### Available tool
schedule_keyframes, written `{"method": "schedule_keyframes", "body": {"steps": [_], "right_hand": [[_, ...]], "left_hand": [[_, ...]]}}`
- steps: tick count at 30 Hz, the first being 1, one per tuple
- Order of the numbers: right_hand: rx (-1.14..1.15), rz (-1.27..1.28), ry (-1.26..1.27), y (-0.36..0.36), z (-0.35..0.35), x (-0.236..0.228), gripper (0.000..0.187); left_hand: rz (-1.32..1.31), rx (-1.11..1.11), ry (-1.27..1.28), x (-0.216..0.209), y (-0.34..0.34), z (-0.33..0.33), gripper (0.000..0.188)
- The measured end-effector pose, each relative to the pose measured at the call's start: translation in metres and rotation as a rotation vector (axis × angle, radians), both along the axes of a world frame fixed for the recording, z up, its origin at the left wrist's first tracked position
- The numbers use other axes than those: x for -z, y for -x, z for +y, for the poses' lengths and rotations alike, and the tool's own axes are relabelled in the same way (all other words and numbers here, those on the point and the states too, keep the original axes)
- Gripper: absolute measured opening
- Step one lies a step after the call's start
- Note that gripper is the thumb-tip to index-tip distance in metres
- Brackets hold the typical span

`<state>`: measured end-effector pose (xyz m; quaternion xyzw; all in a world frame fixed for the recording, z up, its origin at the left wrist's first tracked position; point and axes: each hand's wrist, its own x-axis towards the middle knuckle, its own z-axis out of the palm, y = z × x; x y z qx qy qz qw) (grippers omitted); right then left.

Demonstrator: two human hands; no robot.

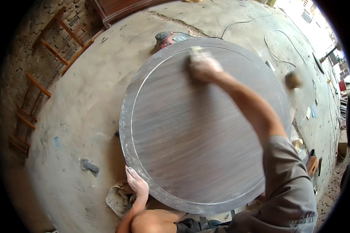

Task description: The person sits on the floor and sands a large round tabletop using a sanding block. They work around the edge and across the surface, occasionally switching sanding blocks from a nearby container.

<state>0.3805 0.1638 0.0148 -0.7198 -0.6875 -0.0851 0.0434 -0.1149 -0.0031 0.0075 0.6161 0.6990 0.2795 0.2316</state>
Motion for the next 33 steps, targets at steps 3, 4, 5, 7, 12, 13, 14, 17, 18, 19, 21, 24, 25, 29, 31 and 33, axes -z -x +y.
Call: {"method": "schedule_keyframes", "body": {"steps": [3,4,5,7,12,13,14,17,18,19,21,24,25,29,31,33], "right_hand": [[0.18,-0.684,0.02,-0.172,-0.095,0.005,0.05],[0.252,-0.435,0.02,-0.162,-0.09,0.004,0.051],[0.318,-0.179,0.018,-0.149,-0.084,-0.006,0.052],[0.143,-0.282,-0.045,-0.029,-0.034,0.003,0.054],[-0.077,0.118,-0.039,0.155,0.051,-0.008,0.049],[-0.057,0.111,-0.152,0.165,0.051,-0.003,0.049],[-0.21,0.051,-0.028,0.14,0.044,0.0,0.052],[0.01,0.272,0.101,0.069,-0.01,-0.026,0.065],[0.065,0.018,0.096,0.014,-0.034,-0.013,0.065],[0.149,-0.151,0.19,-0.036,-0.057,-0.012,0.064],[0.32,-0.729,0.219,-0.191,-0.129,0.003,0.057],[0.227,-0.359,0.255,-0.053,-0.071,-0.005,0.058],[0.133,-0.226,0.066,0.012,-0.05,-0.001,0.056],[-0.142,0.176,0.133,0.204,0.025,-0.036,0.046],[-0.103,0.144,-0.186,0.182,0.034,0.012,0.05],[-0.291,0.13,0.159,0.167,0.009,-0.024,0.06]], "left_hand": [[-0.108,0.001,0.067,0.005,-0.018,0.003,0.057],[-0.144,-0.008,0.056,-0.002,-0.021,0.002,0.055],[-0.106,-0.022,0.046,-0.003,-0.017,0.0,0.055],[-0.017,-0.039,0.016,-0.009,-0.004,-0.002,0.055],[-0.049,0.078,-0.008,0.005,-0.025,0.008,0.052],[-0.037,0.08,0.002,0.006,-0.023,0.007,0.052],[-0.028,0.087,0.013,0.005,-0.024,0.007,0.052],[-0.026,-0.003,0.013,-0.003,0.002,0.0,0.053],[-0.054,-0.03,0.037,-0.007,0.0,-0.001,0.053],[-0.048,-0.039,0.037,-0.009,0.001,-0.001,0.053],[-0.111,0.01,0.056,0.003,-0.025,0.004,0.054],[-0.082,-0.062,0.076,-0.018,-0.004,-0.003,0.052],[-0.087,-0.049,0.067,-0.02,-0.004,-0.003,0.051],[-0.046,0.037,0.022,0.0,-0.011,0.003,0.055],[-0.078,0.106,0.031,0.002,-0.04,0.008,0.056],[0.012,0.014,0.059,-0.001,-0.004,0.002,0.057]]}}
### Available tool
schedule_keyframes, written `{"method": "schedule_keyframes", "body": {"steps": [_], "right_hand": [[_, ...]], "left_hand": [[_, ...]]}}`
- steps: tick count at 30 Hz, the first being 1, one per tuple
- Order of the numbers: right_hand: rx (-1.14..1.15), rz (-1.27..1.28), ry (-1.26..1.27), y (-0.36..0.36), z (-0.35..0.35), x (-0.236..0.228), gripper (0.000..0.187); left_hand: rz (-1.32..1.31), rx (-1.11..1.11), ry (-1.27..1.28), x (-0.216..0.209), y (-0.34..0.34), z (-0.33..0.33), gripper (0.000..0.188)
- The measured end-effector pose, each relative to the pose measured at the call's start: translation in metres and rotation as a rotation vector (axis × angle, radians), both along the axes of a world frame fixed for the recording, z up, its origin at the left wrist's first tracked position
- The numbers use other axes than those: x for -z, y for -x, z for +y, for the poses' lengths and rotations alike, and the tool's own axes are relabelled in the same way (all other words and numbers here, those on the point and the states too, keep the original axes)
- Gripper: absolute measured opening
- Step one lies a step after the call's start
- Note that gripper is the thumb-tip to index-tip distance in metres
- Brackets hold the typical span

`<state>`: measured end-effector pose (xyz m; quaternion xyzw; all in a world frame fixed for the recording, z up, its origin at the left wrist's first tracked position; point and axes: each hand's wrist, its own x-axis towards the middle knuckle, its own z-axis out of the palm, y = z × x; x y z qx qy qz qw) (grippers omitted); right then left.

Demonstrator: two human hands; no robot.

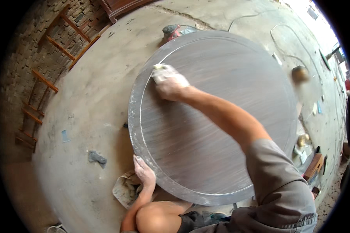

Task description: The person sits on the floor and sands a large round tabletop using a sanding block. They work around the edge and across the surface, occasionally switching sanding blocks from a nearby container.

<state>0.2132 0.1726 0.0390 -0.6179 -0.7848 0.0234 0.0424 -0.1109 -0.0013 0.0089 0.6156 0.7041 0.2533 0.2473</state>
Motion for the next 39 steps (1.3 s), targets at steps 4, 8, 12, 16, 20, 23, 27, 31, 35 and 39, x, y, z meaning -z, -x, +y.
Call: {"method": "schedule_keyframes", "body": {"steps": [4,8,12,16,20,23,27,31,35,39], "right_hand": [[0.353,-0.5,-0.006,-0.203,-0.104,0.017,0.059],[0.496,-0.814,0.005,-0.292,-0.152,0.047,0.054],[0.24,0.089,-0.341,-0.022,-0.05,0.04,0.05],[0.129,0.023,-0.298,0.066,-0.005,0.02,0.048],[0.25,-0.001,-0.131,-0.061,-0.082,0.012,0.06],[0.328,-0.951,0.052,-0.279,-0.192,0.036,0.058],[0.538,-0.896,0.054,-0.288,-0.198,0.062,0.052],[0.191,0.167,-0.266,0.034,-0.073,0.023,0.061],[0.051,0.142,-0.134,0.094,-0.035,0.014,0.054],[0.223,-0.034,-0.151,-0.054,-0.125,0.016,0.056]], "left_hand": [[-0.034,-0.067,-0.006,-0.009,0.008,-0.004,0.056],[-0.073,-0.042,-0.009,0.0,-0.009,-0.001,0.054],[-0.077,-0.012,-0.035,-0.006,-0.007,-0.001,0.053],[-0.039,0.065,-0.058,0.014,-0.017,0.006,0.054],[-0.074,-0.044,-0.015,0.003,0.009,-0.002,0.055],[-0.105,-0.023,-0.009,0.002,-0.006,0.0,0.054],[-0.126,-0.007,-0.01,0.005,-0.014,0.0,0.052],[-0.108,-0.011,-0.037,-0.005,-0.007,-0.001,0.052],[-0.028,0.06,-0.066,0.01,-0.014,0.007,0.055],[0.0,-0.029,-0.079,0.003,0.017,-0.004,0.053]]}}
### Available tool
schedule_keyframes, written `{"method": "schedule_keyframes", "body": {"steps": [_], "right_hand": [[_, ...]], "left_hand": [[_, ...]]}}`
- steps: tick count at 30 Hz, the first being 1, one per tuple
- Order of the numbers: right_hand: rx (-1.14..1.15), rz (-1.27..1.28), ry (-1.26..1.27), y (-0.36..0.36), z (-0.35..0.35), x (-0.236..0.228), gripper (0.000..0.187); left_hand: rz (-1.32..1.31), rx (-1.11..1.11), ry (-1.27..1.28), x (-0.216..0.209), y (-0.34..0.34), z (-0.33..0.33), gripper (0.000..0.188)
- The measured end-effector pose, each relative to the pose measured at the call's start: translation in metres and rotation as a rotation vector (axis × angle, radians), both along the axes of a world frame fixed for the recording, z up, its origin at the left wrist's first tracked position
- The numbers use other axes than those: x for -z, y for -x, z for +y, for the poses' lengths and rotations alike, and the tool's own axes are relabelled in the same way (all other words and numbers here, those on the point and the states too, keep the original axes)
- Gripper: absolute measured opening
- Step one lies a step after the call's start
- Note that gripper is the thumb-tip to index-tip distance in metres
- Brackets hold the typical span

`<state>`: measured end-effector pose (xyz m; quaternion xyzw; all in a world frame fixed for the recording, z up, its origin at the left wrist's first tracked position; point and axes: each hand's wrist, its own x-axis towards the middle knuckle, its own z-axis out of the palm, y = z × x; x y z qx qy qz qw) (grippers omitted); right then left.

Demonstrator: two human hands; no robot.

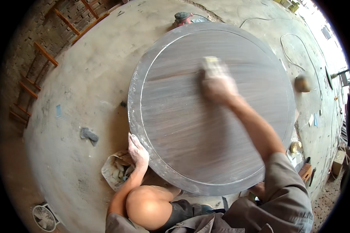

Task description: The person sits on the floor and sands a large round tabletop using a sanding block. They work around the edge and across the surface, occasionally switching sanding blocks from a nearby container.

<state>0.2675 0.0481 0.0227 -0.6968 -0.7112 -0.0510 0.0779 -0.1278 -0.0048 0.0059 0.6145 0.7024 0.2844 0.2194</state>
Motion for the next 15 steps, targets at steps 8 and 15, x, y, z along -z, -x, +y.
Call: {"method": "schedule_keyframes", "body": {"steps": [8,15], "right_hand": [[0.116,-0.501,-0.189,-0.163,-0.087,0.076,0.045],[-0.194,0.132,0.022,0.187,0.056,-0.003,0.058]], "left_hand": [[-0.062,-0.02,0.025,-0.006,-0.018,0.002,0.052],[-0.046,0.117,-0.039,0.005,-0.034,0.013,0.054]]}}
